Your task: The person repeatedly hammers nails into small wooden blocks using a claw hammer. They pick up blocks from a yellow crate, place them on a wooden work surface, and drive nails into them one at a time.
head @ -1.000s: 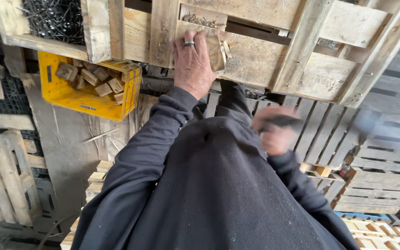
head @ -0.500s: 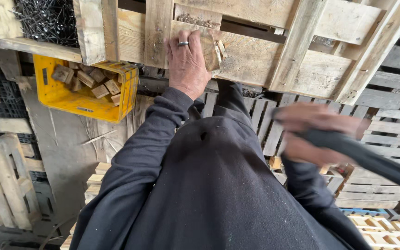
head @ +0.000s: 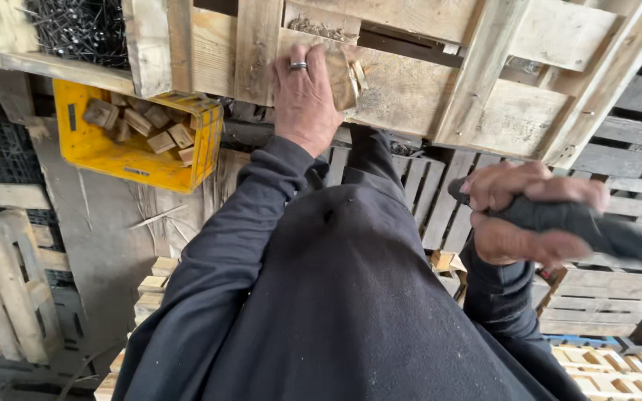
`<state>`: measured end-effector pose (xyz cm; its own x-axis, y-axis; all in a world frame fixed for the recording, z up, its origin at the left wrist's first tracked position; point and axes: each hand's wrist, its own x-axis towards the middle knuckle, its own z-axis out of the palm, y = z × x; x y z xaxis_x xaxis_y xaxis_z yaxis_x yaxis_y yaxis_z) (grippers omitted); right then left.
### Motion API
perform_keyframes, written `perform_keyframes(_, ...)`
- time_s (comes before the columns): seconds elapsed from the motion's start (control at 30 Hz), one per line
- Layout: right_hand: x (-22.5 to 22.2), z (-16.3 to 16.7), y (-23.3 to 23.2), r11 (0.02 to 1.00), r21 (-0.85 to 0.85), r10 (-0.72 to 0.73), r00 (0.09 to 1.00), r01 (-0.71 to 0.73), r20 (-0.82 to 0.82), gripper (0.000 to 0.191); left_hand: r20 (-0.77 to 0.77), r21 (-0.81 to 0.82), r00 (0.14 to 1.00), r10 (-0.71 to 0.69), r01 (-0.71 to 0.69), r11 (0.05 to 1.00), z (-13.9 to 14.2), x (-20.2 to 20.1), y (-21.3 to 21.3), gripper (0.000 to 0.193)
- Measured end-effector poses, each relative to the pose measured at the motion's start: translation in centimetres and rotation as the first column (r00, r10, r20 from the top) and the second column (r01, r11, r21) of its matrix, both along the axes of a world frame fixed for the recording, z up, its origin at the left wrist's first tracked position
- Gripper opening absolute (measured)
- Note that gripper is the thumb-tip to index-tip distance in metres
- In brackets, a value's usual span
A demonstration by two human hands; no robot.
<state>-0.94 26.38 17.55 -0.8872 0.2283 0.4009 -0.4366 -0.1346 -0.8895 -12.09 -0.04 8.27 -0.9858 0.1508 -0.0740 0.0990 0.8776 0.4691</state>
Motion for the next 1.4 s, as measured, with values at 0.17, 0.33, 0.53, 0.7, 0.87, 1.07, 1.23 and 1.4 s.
perform_keyframes(0.17,2.0,-5.3,-5.0,0.801,0.331,-0.13,0.394,-0.499,0.91,0.024,-0.059,-0.019,0.998,-0.006,0.005,1.0,-0.2,-0.1,0.0,0.081)
perform_keyframes(0.33,2.7,-4.5,-3.8,0.952,0.177,-0.054,0.434,-0.248,0.899,0.029,-0.044,-0.011,0.999,-0.029,0.029,1.0,1.0,-0.4,0.5,0.074)
perform_keyframes(0.53,-1.3,0.3,1.2,0.997,0.071,-0.015,0.992,0.024,-0.127,0.054,-0.043,-0.033,0.999,-0.003,0.001,0.999,0.4,-0.4,0.4,0.08)
perform_keyframes(0.7,2.2,-4.5,-2.9,0.841,0.458,0.091,0.91,-0.288,0.404,0.042,-0.061,0.001,0.998,-0.001,0.001,1.0,0.0,-0.2,-0.1,0.079)
perform_keyframes(0.87,3.5,-7.0,-4.8,0.953,0.159,-0.11,0.193,-0.259,0.975,0.024,-0.002,-0.004,1.0,0.004,-0.004,1.0,1.7,-0.9,-1.4,0.083)
perform_keyframes(1.07,0.5,0.5,1.4,0.988,0.107,0.099,0.988,-0.111,0.115,0.057,-0.031,-0.024,1.0,-0.005,0.004,1.0,1.3,0.4,0.2,0.085)
perform_keyframes(1.23,-0.8,-2.6,-0.9,0.994,0.058,0.105,0.976,-0.095,-0.192,0.055,-0.006,-0.047,1.0,0.001,-0.002,0.999,0.5,-0.4,0.0,0.088)
perform_keyframes(1.4,4.9,-6.5,-5.7,0.924,0.085,-0.02,0.175,-0.372,0.984,0.026,-0.026,-0.051,1.0,0.003,-0.004,0.999,1.0,1.8,-0.9,0.097)
